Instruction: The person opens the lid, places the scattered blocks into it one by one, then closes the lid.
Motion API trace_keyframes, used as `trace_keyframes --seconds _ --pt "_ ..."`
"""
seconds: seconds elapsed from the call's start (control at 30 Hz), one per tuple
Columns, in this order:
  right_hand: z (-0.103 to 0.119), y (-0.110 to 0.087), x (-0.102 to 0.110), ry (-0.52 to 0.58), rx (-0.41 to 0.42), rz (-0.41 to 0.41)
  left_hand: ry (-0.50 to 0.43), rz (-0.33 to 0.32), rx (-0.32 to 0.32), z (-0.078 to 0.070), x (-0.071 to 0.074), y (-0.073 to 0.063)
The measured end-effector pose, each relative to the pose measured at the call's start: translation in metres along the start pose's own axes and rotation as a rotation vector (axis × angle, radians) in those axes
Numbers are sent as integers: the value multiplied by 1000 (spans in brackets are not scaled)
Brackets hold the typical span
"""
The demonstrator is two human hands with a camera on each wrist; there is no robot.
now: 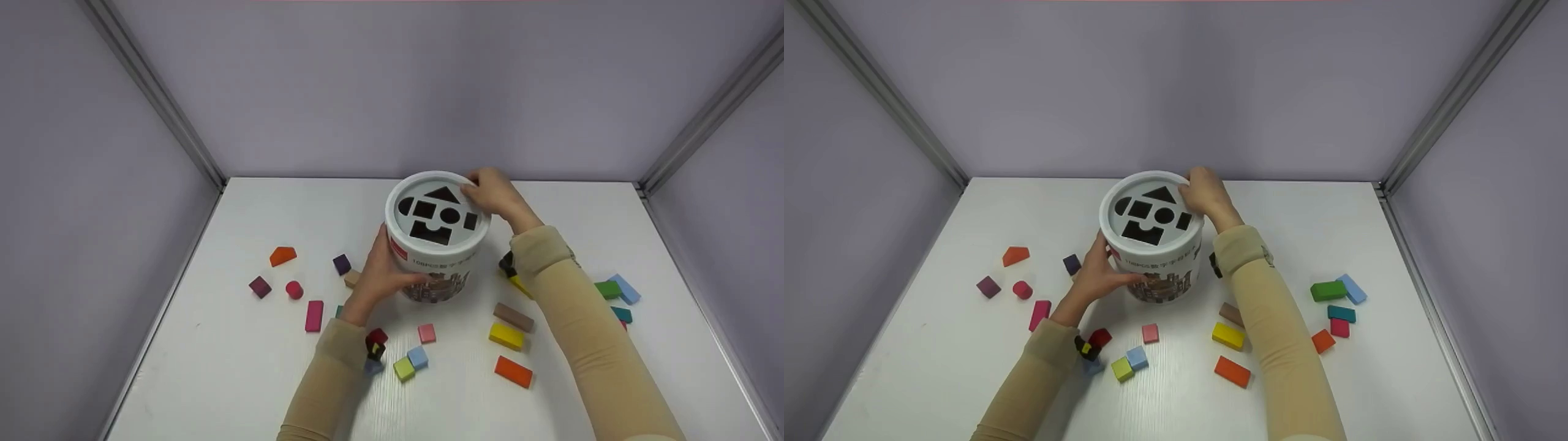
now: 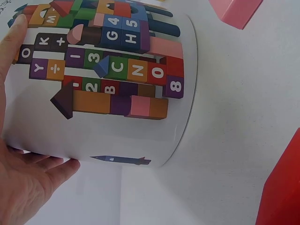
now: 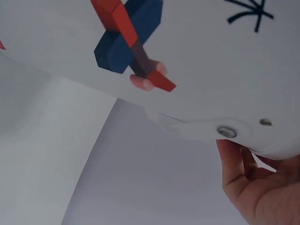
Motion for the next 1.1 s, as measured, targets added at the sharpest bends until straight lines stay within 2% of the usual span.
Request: trace_keyframes --seconds 0.2,0.43,0.5,0.9,1.1 --pt "0 1 3 -42 24 -43 -23 -6 11 -2 1 0" --pt "3 0 6 -77 52 -77 13 4 27 35 -6 -4" --pt "4 0 7 -83 64 -83 19 7 29 38 -7 -5" --pt "2 -2 12 35 60 -78 38 15 34 38 -7 -4" --pt "-3 -4 19 148 -27 -30 38 19 34 37 -8 -5"
Point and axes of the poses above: each hand's wrist, its own y-axis towards the middle knuckle, its own x-axis out of the back of the hand, z = x × y, the point moved 8 cm from there along y, towards the middle knuckle, and after that the axes turned 15 degrees about -x, right-handed, at the moved point
